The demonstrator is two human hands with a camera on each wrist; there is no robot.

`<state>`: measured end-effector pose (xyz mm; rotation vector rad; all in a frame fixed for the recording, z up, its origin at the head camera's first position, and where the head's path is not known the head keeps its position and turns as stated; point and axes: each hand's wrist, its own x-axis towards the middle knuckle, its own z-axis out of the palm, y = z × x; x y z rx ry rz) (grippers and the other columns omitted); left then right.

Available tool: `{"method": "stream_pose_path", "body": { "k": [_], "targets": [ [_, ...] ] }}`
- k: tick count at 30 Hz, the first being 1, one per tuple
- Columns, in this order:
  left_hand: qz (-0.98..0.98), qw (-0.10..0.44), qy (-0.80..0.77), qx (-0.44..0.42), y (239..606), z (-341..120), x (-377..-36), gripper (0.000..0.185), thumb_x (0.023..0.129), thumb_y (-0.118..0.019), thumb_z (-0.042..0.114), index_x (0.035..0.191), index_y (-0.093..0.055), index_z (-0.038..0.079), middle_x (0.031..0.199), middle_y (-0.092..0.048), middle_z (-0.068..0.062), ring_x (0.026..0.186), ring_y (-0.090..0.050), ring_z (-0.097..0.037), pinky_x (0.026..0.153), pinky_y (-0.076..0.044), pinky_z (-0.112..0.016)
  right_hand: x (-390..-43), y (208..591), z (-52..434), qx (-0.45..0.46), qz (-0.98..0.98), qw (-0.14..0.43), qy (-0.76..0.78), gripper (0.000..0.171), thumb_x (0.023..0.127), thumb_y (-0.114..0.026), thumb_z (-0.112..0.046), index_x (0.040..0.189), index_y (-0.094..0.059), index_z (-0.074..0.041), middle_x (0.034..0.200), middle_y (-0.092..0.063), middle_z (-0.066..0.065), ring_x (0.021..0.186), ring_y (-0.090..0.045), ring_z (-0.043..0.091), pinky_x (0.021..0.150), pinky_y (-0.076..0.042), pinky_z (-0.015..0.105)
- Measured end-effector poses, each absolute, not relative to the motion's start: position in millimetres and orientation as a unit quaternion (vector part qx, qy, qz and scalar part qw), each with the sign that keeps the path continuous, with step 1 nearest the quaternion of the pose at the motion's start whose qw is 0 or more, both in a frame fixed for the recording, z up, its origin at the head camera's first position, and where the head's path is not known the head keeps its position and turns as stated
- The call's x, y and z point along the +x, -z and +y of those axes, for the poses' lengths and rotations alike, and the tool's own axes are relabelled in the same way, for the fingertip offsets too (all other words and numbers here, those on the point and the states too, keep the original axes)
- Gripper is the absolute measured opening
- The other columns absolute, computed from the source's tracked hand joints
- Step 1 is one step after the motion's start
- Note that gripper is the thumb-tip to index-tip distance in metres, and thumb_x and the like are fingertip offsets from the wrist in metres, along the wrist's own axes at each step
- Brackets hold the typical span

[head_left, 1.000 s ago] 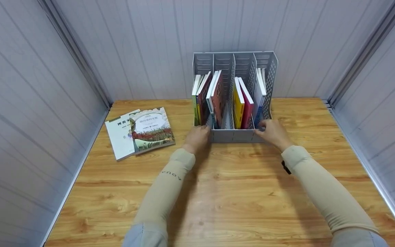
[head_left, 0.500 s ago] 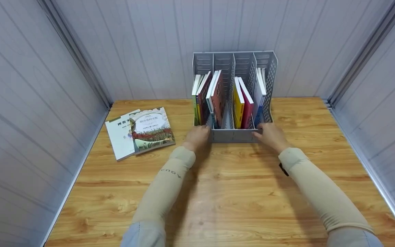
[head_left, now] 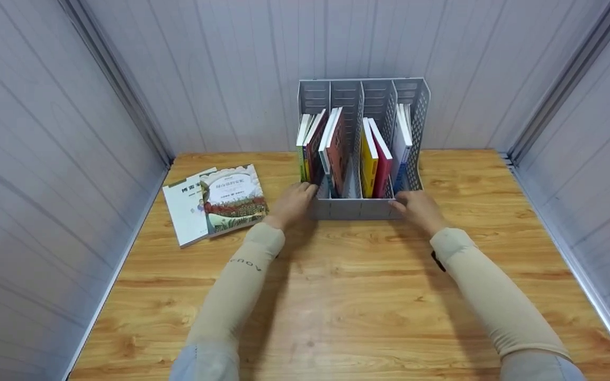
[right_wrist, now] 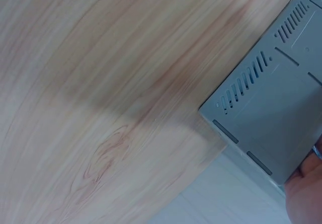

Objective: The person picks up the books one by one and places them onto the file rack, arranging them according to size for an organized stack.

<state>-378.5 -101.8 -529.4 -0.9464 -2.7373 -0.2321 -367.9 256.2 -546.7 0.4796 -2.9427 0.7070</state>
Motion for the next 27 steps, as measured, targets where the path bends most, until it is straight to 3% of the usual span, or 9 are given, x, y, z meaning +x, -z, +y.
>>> {"method": "stream_pose_path", "body": {
  "k": [6,16,23,27],
  "targets": [
    [-0.94,0.157,0.072,-0.294,523,-139,-381,0.026,0.107,-0.062,0.007,0.13,-0.067,-0.004,0.121,-0.075,-0.022,0.108,-0.074,-0.039,0.1,-0.062,-0.05,-370,548,259,0.159,-0.952,0.04,-0.258,0.033,0.109,-0.067,-0.027,0.106,-0.079,0.004,0.106,-0.08,0.023,0.093,-0.073,0.039,0.09,-0.06,0.058],
    [-0.968,0.179,0.076,-0.161,517,-203,-377,0.024,0.106,-0.065,0.016,0.113,-0.066,-0.007,0.106,-0.072,-0.027,0.096,-0.072,-0.047,0.086,-0.061,-0.059,-368,550,261,0.149,-0.951,0.024,-0.27,0.035,0.111,-0.065,-0.029,0.117,-0.079,0.002,0.113,-0.08,0.023,0.1,-0.074,0.038,0.094,-0.061,0.059],
    [-0.988,0.108,0.109,0.002,511,-240,-367,0.039,0.108,-0.064,0.026,0.113,-0.067,-0.012,0.109,-0.073,-0.033,0.103,-0.074,-0.05,0.086,-0.063,-0.061,-369,552,261,0.153,-0.949,0.035,-0.272,0.034,0.11,-0.066,-0.029,0.112,-0.079,0.002,0.109,-0.08,0.022,0.095,-0.072,0.036,0.091,-0.06,0.057],
    [-0.986,0.045,0.135,0.085,508,-254,-360,0.04,0.108,-0.063,0.027,0.108,-0.074,-0.012,0.104,-0.077,-0.031,0.097,-0.077,-0.045,0.082,-0.065,-0.058,-370,553,260,0.158,-0.948,0.04,-0.274,0.032,0.11,-0.066,-0.029,0.106,-0.078,0.001,0.102,-0.079,0.021,0.088,-0.069,0.034,0.086,-0.059,0.055]
  ]
}}
